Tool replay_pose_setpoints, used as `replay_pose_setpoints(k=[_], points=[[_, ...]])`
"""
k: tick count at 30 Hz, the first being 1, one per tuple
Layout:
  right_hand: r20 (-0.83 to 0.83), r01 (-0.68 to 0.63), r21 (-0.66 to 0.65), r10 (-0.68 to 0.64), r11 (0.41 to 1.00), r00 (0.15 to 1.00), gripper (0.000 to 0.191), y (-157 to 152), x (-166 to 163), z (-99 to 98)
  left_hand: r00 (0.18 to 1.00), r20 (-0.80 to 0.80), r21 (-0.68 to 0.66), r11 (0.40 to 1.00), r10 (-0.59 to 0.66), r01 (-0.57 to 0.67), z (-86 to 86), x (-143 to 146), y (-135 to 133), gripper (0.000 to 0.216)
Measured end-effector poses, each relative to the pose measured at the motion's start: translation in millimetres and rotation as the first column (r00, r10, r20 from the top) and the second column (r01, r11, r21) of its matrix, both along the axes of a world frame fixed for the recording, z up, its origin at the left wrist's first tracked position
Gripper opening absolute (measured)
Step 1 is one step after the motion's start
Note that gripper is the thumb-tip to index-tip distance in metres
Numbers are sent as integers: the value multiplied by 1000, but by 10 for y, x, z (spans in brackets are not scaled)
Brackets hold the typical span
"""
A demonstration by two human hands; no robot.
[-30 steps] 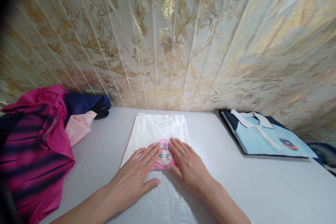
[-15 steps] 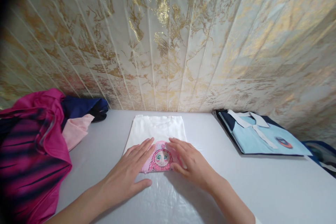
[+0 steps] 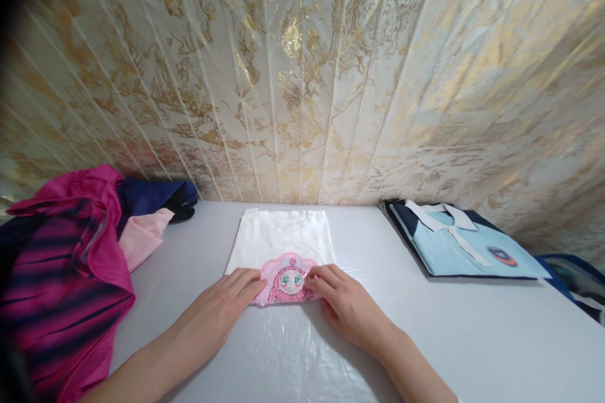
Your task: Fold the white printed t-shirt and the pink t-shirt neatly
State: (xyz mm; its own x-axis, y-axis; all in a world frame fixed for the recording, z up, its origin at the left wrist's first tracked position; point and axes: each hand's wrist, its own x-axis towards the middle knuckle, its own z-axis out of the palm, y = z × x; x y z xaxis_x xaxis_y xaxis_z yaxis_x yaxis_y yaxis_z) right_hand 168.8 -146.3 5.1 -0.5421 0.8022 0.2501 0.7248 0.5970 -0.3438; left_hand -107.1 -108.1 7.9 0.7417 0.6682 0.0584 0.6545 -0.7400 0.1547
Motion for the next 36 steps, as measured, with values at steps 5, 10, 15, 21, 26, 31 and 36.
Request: replay_pose_setpoints(k=[5, 10, 15, 21, 26, 31, 36], points=[[47, 41, 75, -44, 996, 998, 59, 60, 20, -57, 997, 23, 48, 996, 72, -73, -14, 32, 32, 57], [51, 57, 122, -64, 991, 997, 54, 97, 70, -116, 993, 74, 64, 994, 89, -94, 26, 24, 73, 38], [52, 79, 153, -88, 985, 995, 51, 166, 69, -123, 987, 135, 101, 990, 87, -101, -11, -30, 144, 48], [-8, 146, 138, -146, 980, 989, 49, 371, 55, -104, 968, 221, 86, 986, 121, -142, -36, -108, 310, 38], [-197, 184, -18, -184, 983, 963, 24, 395, 171, -23, 912, 369, -41, 983, 181, -179, -17, -201, 400, 13], [-326, 289, -321, -392, 902, 861, 37, 326, 246, 13, 829, 383, -381, 887, 407, -259, 109, -206, 353, 24], [-372, 308, -486, -512, 818, 774, 36, 381, 211, -67, 816, 391, -465, 856, 426, -225, 142, -182, 409, 30]])
